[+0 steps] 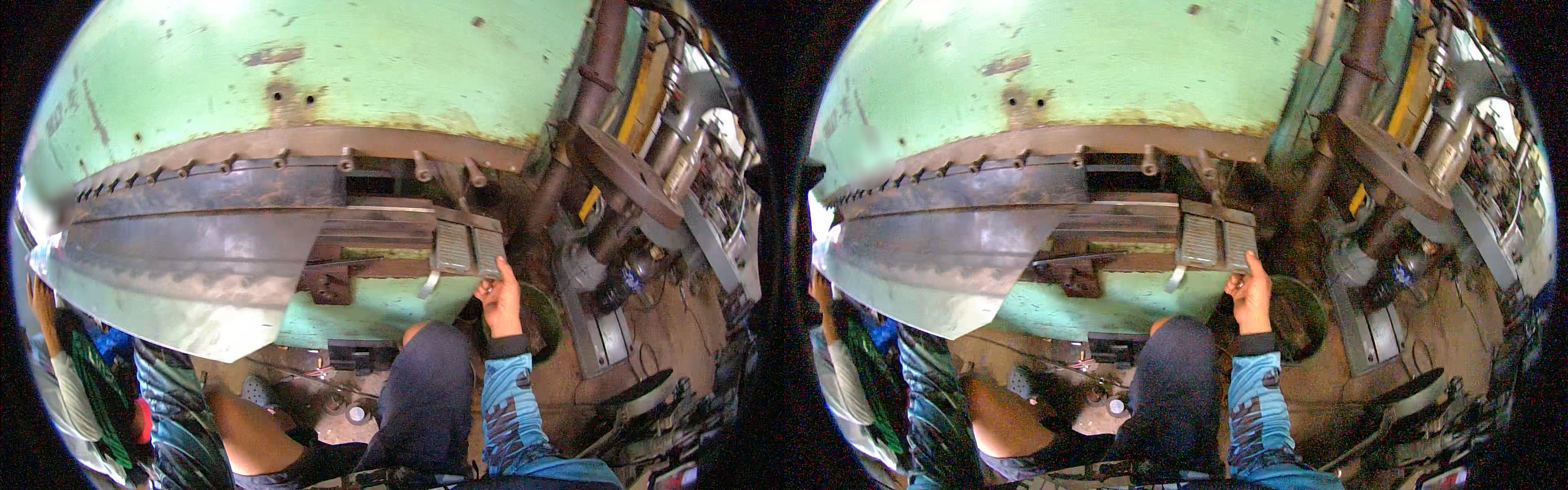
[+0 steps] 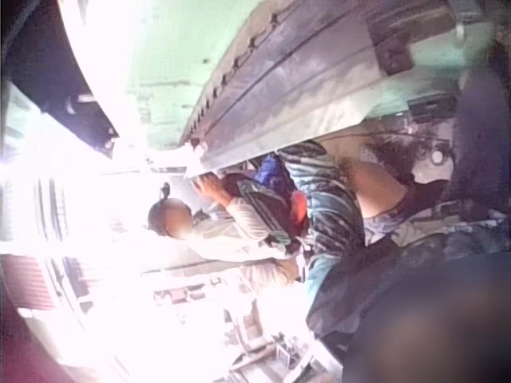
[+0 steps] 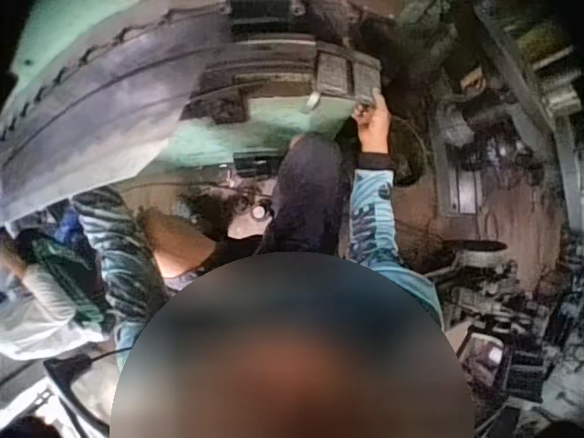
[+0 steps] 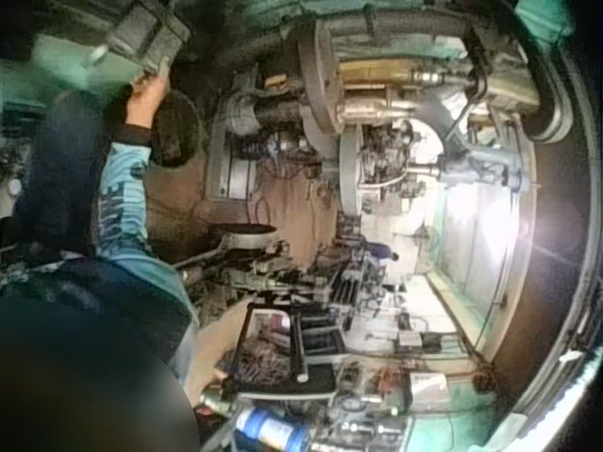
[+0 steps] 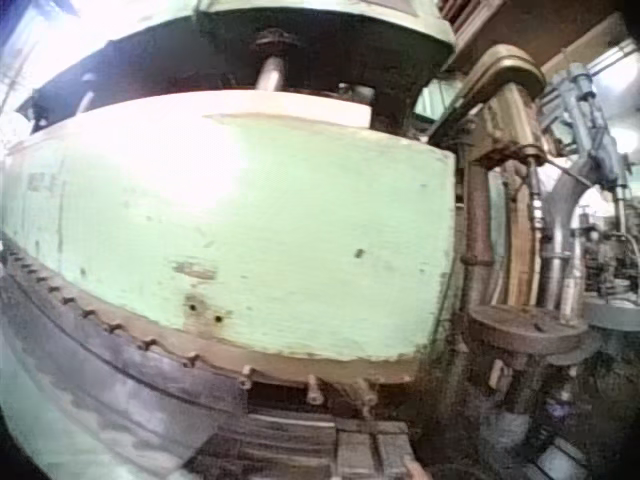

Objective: The person positions a large metal sheet into a press brake machine and operates the lever to bend it. They then remove the sheet, inspect the bend, and repeat the process with another sheet.

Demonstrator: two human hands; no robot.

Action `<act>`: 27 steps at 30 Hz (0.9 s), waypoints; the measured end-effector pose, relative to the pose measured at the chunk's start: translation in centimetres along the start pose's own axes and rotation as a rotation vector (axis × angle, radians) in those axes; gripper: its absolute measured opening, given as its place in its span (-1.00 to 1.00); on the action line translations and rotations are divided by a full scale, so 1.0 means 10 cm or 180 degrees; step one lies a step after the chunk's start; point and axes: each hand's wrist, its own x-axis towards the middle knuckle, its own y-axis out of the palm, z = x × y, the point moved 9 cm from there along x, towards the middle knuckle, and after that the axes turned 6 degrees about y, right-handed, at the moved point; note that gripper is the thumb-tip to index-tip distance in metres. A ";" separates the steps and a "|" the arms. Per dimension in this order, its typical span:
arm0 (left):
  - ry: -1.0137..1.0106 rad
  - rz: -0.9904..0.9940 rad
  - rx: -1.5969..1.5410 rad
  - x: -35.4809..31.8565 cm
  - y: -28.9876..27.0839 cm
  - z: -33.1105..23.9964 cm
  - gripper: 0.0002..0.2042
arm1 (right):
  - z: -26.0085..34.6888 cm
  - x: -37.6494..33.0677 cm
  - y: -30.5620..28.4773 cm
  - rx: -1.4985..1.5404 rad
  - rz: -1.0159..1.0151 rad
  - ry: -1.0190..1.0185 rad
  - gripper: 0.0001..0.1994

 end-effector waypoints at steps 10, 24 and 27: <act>0.0074 -0.0207 0.0164 -0.30 0.05 -0.22 -0.34 | -0.01 0.03 -0.18 -0.0021 0.0045 -0.0220 -0.70; -0.0221 -0.0693 -0.2078 0.97 0.59 0.68 -0.36 | -0.03 0.27 -0.39 0.0082 -0.0167 -0.0241 -0.66; -0.0049 -0.0965 -0.1994 1.01 0.54 0.74 -0.34 | -0.05 0.28 -0.43 0.0116 -0.0302 -0.0218 -0.67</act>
